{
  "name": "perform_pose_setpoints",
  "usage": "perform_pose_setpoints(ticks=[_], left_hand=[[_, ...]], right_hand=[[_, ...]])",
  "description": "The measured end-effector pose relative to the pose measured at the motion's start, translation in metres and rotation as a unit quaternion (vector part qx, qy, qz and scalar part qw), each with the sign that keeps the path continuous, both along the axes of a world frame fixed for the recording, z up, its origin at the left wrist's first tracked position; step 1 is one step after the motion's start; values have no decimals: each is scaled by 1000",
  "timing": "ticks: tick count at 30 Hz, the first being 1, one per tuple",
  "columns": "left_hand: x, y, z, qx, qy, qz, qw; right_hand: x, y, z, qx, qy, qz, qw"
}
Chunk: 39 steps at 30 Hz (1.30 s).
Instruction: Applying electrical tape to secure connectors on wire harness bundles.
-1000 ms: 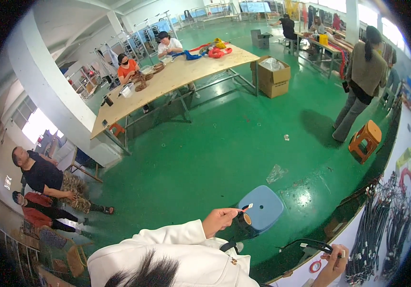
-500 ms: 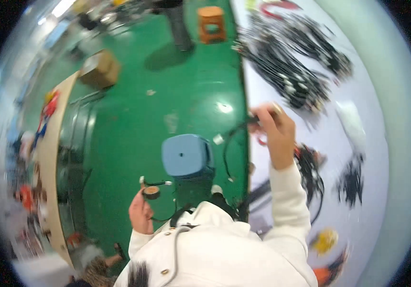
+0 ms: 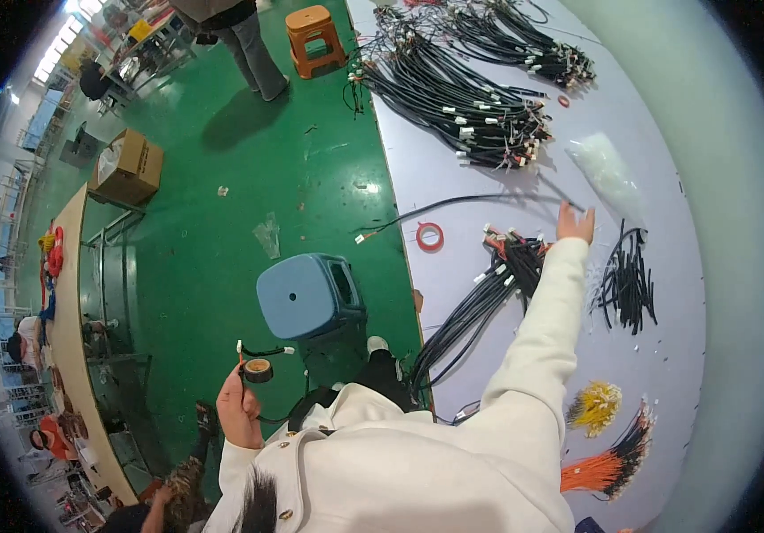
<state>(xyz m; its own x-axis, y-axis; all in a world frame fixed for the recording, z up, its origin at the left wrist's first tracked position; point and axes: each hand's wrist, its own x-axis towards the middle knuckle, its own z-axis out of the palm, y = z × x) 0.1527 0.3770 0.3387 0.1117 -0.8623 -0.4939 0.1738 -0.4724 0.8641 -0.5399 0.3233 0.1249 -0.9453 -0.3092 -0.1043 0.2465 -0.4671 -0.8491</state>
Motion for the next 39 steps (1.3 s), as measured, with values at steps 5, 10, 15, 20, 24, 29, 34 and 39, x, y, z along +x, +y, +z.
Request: perform_pose_setpoints(ticks=[5, 10, 15, 20, 24, 29, 34, 39], left_hand=[[-4, -4, 7, 34, -7, 13, 999], [-13, -44, 11, 36, 106, -32, 993], [-1, -65, 0, 59, 190, -91, 976], [19, -81, 1, 47, 184, -172, 967], [29, -94, -4, 5, 180, -245, 953], [11, -99, 0, -96, 153, -337, 924], [-24, -99, 3, -154, 39, -371, 915], [-72, -93, -5, -404, -183, -366, 818]], right_hand=[[85, -13, -6, 28, -228, 70, 971], [248, -10, 92, 40, -115, 406, 906], [450, 0, 171, 107, 81, 680, 721], [522, 1, 191, 58, 78, 636, 766], [543, -6, 212, 115, 81, 656, 742], [538, 8, 206, 214, 124, 606, 756], [513, 24, 212, 192, 105, 558, 800], [485, 40, 216, 163, 66, 502, 846]])
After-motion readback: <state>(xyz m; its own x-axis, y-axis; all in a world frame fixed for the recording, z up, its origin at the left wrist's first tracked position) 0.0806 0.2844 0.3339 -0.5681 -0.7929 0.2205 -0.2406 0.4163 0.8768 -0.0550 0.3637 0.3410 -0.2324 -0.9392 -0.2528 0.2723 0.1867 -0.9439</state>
